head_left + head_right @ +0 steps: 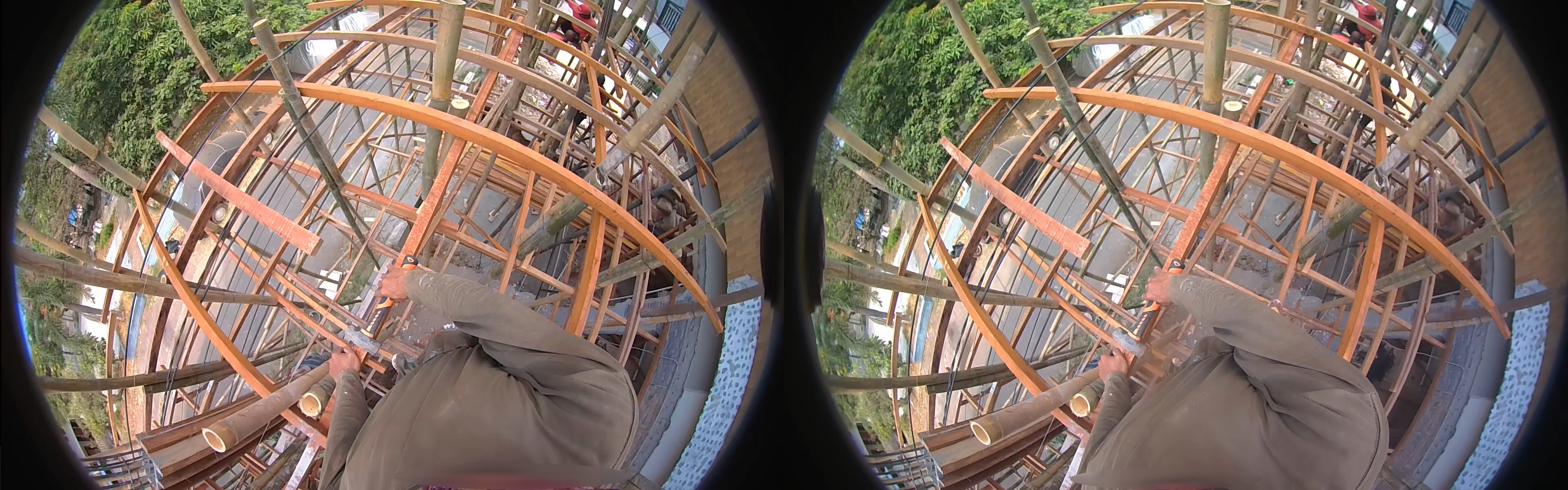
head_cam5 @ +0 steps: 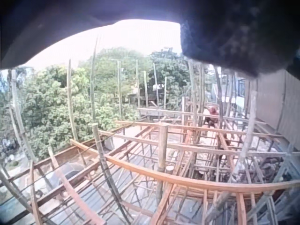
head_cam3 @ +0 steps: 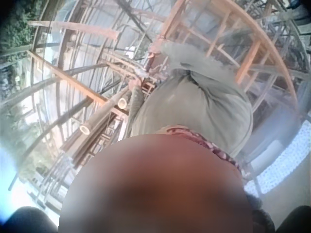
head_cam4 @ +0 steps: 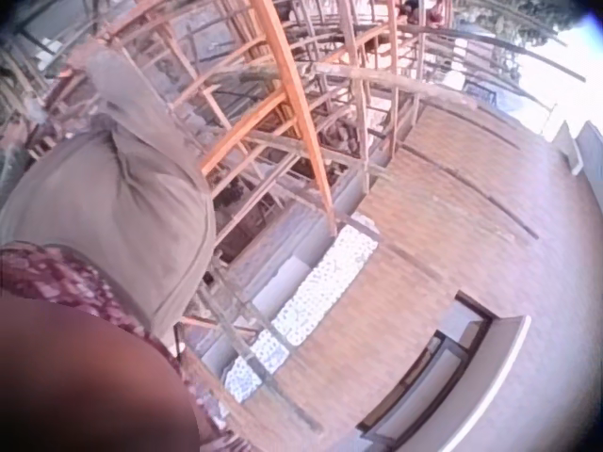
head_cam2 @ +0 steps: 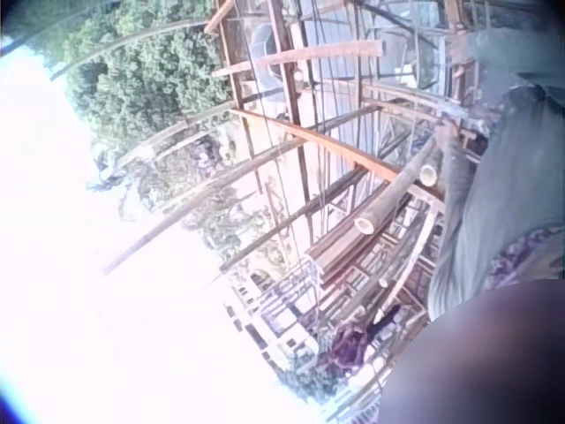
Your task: The person assembles a bamboo scaffolding structure by positioning bamboo poles and securing them with a hammer and nails. They repeatedly lift poles into place, align them with existing framework, and hammer nails to fasten the joints.
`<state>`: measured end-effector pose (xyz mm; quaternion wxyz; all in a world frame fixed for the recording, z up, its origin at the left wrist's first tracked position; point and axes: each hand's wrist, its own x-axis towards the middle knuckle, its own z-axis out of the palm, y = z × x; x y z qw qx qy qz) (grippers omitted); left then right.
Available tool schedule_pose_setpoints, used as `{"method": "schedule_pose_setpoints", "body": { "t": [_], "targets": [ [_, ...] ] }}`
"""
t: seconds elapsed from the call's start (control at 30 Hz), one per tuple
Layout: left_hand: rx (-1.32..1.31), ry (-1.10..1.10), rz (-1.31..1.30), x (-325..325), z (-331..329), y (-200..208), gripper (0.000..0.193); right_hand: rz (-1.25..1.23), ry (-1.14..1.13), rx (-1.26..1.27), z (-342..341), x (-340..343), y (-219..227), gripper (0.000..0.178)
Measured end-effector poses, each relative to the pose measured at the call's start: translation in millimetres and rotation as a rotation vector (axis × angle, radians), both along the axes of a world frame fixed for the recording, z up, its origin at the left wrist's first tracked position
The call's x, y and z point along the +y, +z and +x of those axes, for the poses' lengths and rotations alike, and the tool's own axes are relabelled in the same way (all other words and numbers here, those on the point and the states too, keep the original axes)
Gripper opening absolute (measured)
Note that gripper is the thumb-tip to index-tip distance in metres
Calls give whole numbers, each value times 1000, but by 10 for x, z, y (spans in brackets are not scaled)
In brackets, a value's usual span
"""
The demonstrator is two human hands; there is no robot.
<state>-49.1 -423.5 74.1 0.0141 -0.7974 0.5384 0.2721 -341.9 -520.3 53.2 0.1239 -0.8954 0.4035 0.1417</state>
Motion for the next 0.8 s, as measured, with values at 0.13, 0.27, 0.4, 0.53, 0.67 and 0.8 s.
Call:
{"method": "schedule_pose_setpoints", "body": {
  "t": [0.13, 0.27, 0.4, 0.53, 0.67, 0.8],
  "targets": [
    [3, -16, -17, -2, -15, 22, 49, -333, 6, -85, 34, 193, 190, 30],
    [-3, -16, -29, -14, 3, -19, 50, -151, -229, -49, -83, 601, 529, 17],
    [-55, -19, -61, 10, 21, -136, 48, -7, -574, -124, -529, 1265, 786, 17],
    [-52, -5, -129, 27, 19, -230, 44, 147, -878, -235, -1093, 1892, 949, 30],
    [36, 82, -288, 106, 20, -76, 38, 170, -1173, -293, -1522, 2441, 1055, 40],
    [323, -159, -684, -234, -689, 106, 30, 92, -1436, -352, -1958, 2772, 1125, 41]
  ]
}}
